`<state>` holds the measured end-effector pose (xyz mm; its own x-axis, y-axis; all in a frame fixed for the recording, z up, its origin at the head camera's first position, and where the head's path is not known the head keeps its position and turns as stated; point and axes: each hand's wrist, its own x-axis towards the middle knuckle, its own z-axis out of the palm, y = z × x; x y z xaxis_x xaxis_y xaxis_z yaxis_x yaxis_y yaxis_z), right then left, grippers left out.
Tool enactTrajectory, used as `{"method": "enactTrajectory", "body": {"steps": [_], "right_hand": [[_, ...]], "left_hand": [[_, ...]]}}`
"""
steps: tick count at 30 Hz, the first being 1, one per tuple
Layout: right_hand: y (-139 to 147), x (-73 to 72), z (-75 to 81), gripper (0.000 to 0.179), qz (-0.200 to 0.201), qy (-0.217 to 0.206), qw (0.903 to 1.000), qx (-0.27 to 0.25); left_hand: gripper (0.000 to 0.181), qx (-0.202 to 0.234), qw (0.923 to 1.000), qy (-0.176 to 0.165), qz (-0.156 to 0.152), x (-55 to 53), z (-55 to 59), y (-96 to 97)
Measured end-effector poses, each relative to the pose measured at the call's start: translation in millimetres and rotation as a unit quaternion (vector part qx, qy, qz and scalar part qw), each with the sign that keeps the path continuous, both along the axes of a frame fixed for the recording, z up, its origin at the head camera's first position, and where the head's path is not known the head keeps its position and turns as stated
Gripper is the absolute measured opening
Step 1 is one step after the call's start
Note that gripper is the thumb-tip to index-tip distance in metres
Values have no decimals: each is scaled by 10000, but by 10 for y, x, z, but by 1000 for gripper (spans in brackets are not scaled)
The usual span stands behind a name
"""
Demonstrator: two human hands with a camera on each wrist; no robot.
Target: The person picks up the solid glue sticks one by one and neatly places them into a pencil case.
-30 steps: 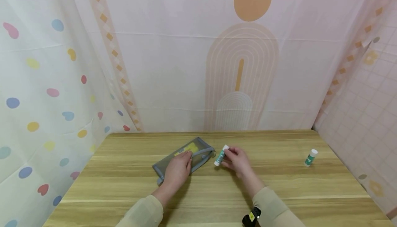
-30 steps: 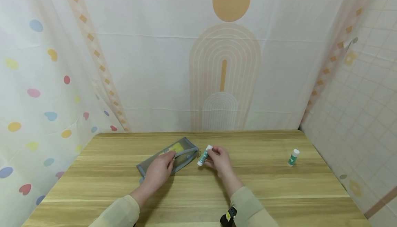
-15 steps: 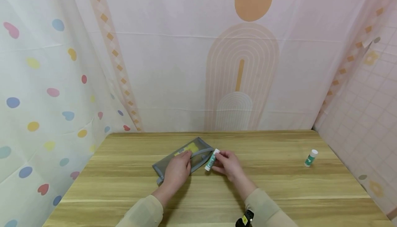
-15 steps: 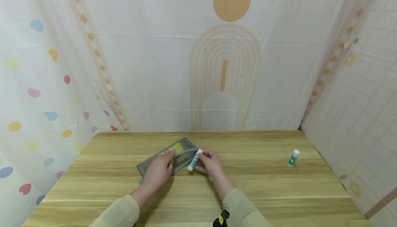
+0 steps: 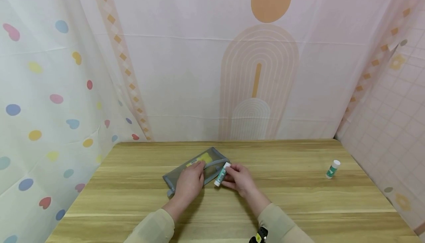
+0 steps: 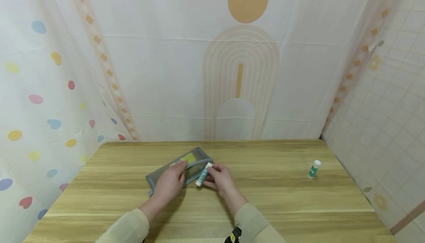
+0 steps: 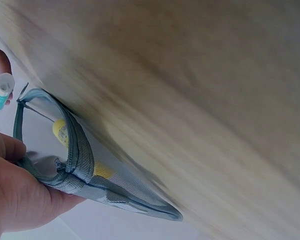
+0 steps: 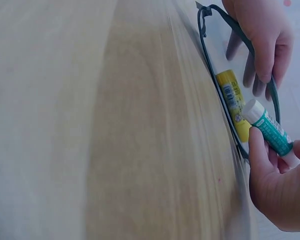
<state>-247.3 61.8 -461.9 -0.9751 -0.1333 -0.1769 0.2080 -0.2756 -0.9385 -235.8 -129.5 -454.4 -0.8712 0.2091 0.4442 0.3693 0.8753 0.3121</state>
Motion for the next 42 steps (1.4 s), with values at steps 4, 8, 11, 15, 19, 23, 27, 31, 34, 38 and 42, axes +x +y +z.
{"method": "enactTrajectory", "body": {"steps": [4, 8, 11, 15, 19, 23, 27, 31, 34, 38, 42], "right_hand": [[-33, -6, -23, 15, 38, -17, 10000, -44], [-68, -4, -33, 14, 97, 4, 9999, -47], [-92, 2, -38, 14, 148, 4, 9999, -59], [-127, 5, -43, 12, 188, 25, 9998, -85], [-163, 8, -49, 12, 226, 56, 9997, -67], [-202, 7, -46, 17, 219, 37, 9997, -60], [-245, 7, -30, 20, 139, -32, 9998, -116], [-281, 9, -14, 20, 80, -96, 9998, -125], [-307, -2, -11, 18, 24, -153, 9998, -127], [-348, -37, -32, 20, -120, -235, 9995, -196], [-387, -67, -60, 24, -215, -274, 9991, -224]], "left_hand": [[30, -4, 10000, -8, 22, 3, 4, 1], [30, -31, 10000, -39, 50, 8, 7, 6], [30, -54, 9999, -60, 65, 10, 9, 9], [30, -58, 10000, -26, 65, 8, 12, 9], [30, -28, 10000, 26, 41, 8, 13, 7], [30, -4, 10000, 38, 35, 13, 12, 4], [30, -31, 10000, 27, 53, 11, 11, 1], [30, -42, 10000, 18, 41, 4, 9, -1], [31, -24, 10000, -15, 29, 1, 7, -3], [32, -30, 9999, -100, 58, -3, 6, -6], [32, -27, 9999, -114, 80, -3, 10, -7]]}}
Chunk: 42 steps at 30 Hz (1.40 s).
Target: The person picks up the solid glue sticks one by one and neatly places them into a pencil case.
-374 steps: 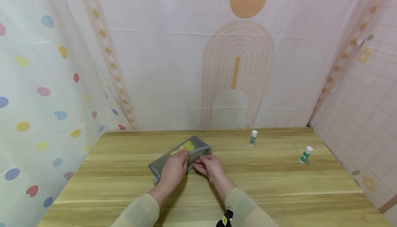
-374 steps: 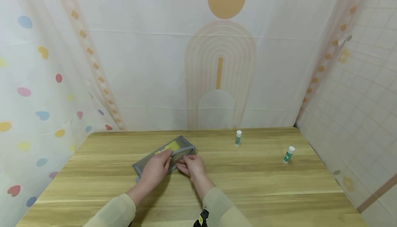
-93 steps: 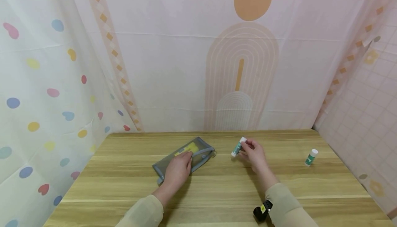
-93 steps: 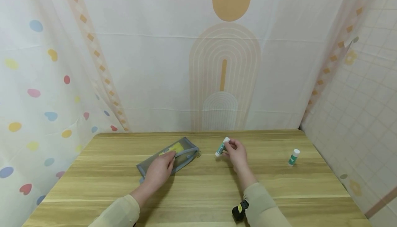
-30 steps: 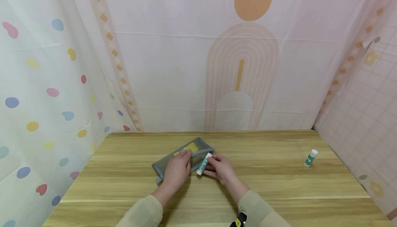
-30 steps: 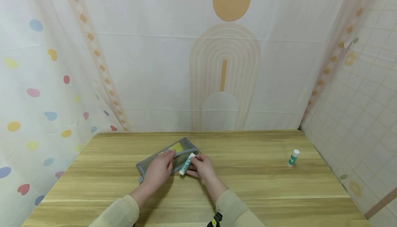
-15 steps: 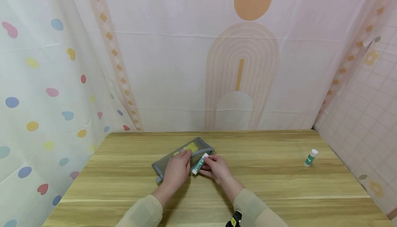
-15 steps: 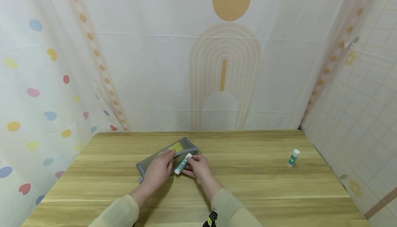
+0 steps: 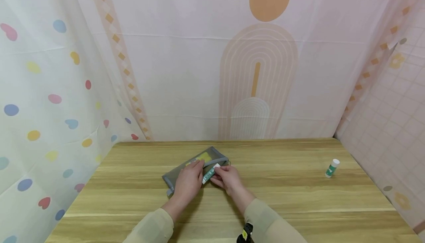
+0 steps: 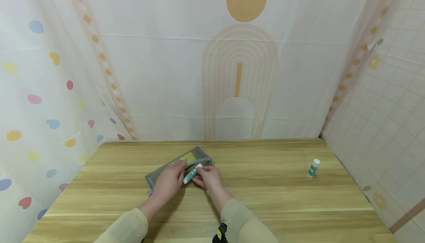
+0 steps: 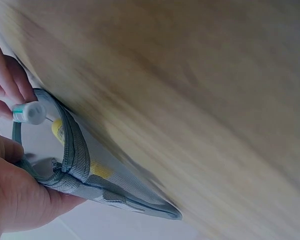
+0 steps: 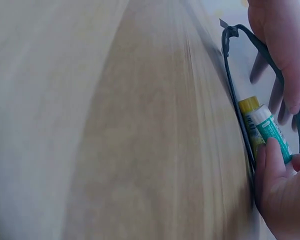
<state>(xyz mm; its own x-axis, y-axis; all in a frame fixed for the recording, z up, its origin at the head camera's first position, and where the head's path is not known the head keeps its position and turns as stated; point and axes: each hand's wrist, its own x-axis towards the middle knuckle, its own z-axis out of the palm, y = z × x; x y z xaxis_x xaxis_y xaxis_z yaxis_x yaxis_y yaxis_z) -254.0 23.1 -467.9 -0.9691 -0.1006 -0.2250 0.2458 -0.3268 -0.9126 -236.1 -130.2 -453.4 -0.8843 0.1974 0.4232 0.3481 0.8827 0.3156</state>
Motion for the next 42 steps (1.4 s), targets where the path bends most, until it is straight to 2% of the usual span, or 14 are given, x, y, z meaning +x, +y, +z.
{"method": "enactTrajectory", "body": {"steps": [12, 25, 42], "right_hand": [[-30, 16, 11, 24, 83, -1, 9998, 207], [67, 63, -27, 33, 248, 76, 9996, 82], [281, 158, 76, 34, 20, 172, 9993, 323]], "left_hand": [[34, -38, 10000, -76, -22, 2, 8, -5], [34, -77, 9999, -55, -47, -2, -11, -1], [33, 4, 9999, 94, -50, 0, -19, -6]]}}
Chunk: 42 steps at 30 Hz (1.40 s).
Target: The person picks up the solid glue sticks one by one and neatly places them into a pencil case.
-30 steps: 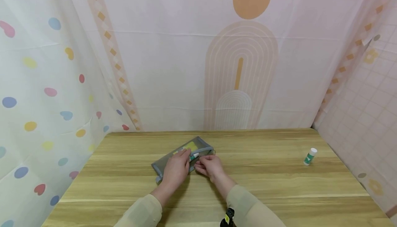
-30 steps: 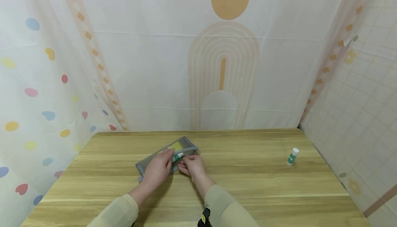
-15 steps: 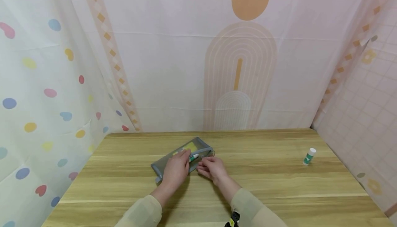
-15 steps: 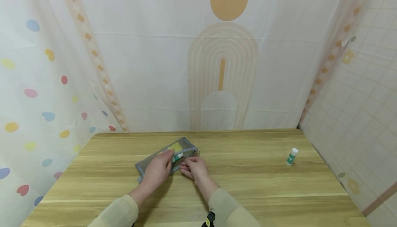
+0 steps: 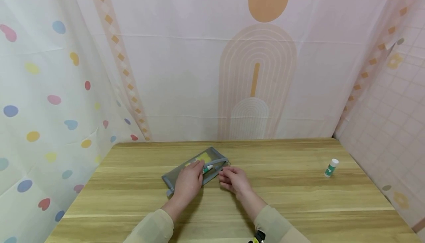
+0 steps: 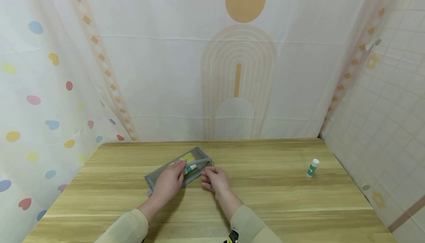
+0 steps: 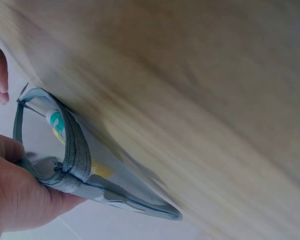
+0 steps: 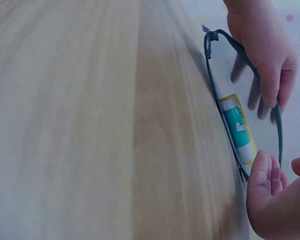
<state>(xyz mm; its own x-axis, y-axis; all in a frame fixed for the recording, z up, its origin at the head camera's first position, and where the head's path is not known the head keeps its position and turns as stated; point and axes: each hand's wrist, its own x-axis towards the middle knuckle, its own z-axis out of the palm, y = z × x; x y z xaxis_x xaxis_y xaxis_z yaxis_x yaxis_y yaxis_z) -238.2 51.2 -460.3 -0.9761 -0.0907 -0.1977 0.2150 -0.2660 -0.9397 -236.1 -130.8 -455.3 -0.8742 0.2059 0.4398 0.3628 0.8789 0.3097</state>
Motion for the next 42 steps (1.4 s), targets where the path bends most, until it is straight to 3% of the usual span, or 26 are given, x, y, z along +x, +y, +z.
{"method": "enactTrajectory", "body": {"steps": [16, 31, 42], "right_hand": [[168, 40, 41, 33, -237, 134, 9996, 0], [455, 79, 42, 32, -485, 591, 9951, 622], [737, 162, 134, 34, -610, 904, 9879, 1103]], "left_hand": [[34, 18, 10000, -60, -12, 17, 22, 9], [34, 23, 9999, -110, 12, 15, 14, 2], [33, 1, 10000, -25, 0, 6, 8, -3]]}}
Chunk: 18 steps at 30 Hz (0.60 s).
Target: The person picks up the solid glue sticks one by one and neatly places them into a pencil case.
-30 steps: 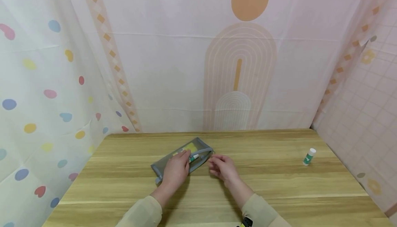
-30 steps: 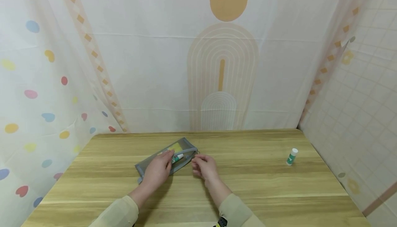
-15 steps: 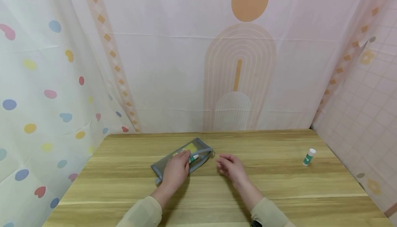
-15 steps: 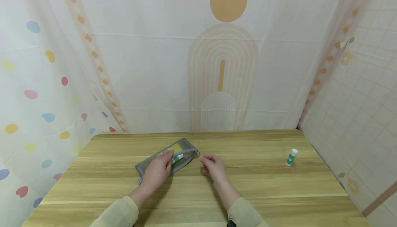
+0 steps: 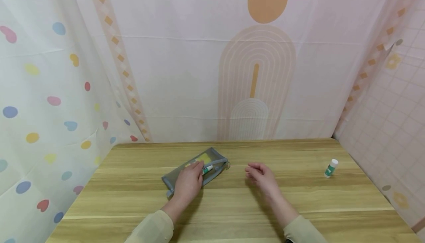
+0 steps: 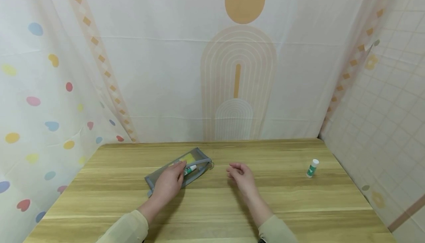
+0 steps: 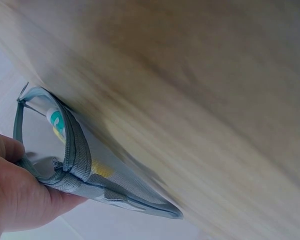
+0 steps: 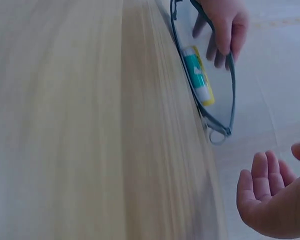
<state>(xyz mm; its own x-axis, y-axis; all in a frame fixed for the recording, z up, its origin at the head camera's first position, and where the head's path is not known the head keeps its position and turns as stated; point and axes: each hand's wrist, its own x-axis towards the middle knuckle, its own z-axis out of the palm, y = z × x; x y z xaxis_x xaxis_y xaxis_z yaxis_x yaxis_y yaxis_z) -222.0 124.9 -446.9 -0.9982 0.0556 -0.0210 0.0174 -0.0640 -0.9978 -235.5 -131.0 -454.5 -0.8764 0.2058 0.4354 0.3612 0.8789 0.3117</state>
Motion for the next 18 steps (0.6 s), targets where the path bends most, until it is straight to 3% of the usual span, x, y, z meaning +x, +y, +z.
{"method": "enactTrajectory", "body": {"steps": [4, 9, 18], "right_hand": [[112, 17, 41, 34, 143, 111, 9994, 296], [217, -2, 81, 34, 47, 237, 9981, 559], [428, 7, 176, 33, 153, 422, 9941, 990]], "left_hand": [[34, -8, 10000, -18, 8, -2, -1, 0], [34, -53, 9999, -77, 42, 2, 9, 4], [33, -192, 9997, 89, 104, 12, 8, 6]]}}
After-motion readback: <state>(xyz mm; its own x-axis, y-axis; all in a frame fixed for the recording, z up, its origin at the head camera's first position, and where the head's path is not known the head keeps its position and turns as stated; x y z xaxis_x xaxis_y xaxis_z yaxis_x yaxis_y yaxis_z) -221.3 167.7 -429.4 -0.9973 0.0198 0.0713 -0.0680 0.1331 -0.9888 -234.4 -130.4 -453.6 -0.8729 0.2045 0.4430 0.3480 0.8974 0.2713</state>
